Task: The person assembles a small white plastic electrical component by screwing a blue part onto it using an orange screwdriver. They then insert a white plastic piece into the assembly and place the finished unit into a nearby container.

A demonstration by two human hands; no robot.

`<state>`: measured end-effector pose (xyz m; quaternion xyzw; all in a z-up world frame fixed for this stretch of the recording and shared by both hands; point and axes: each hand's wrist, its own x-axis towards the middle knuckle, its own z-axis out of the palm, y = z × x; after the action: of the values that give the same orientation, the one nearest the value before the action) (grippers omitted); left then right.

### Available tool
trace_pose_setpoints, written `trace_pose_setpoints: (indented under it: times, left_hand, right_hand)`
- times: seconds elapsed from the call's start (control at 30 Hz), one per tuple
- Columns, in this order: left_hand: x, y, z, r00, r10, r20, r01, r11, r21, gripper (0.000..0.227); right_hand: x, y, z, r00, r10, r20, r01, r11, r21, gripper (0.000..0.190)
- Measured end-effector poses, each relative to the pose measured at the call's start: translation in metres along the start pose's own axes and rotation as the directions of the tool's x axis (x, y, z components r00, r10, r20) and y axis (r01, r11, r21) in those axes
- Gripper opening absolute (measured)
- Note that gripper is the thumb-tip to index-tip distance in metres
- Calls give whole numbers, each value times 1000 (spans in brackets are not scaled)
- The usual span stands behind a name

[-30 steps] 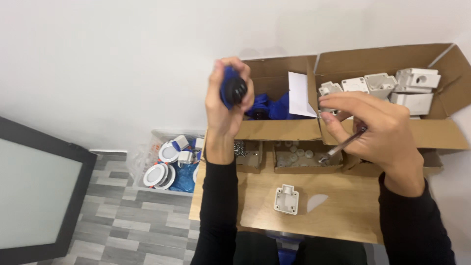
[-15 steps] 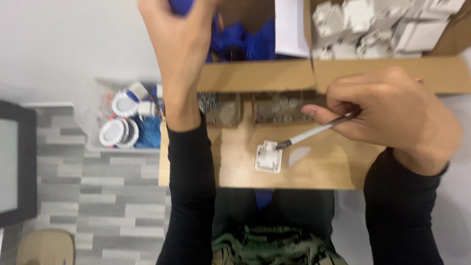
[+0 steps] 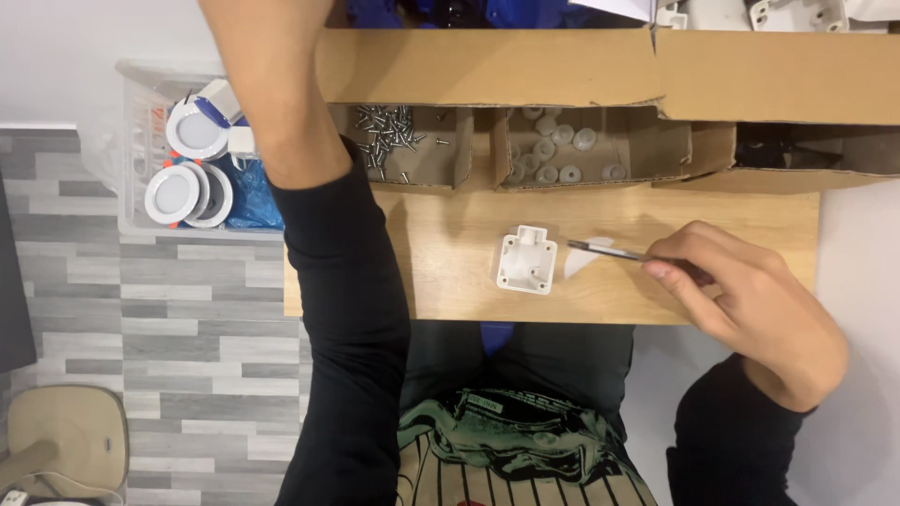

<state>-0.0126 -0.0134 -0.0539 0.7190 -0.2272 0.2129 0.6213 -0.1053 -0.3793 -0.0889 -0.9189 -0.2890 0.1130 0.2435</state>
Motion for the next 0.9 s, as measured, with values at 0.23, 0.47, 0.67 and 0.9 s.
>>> trace_pose_setpoints:
  times: [0.23,0.47,0.67,0.9]
  left_hand:
    - [-16,-37,3,988,59,141,-68,996,61,14]
    - [-27,20,14,947,109,302,-143,985,94,15]
    - [-29,38,22,884,158,439,-229,967,114,18]
    - [-34,61,31,780,194,595,-332,934,132,25]
  right_hand:
    - [-7,34,34,965,34,-260,-80,983,-166,12]
    - [-1,62,73,859,-192,-474,-25,910,-413,11]
    - [-5,73,83,832,-217,-511,-17,910,-415,10]
    - [-17,72,87,797,-251,-549,11,915,-402,15]
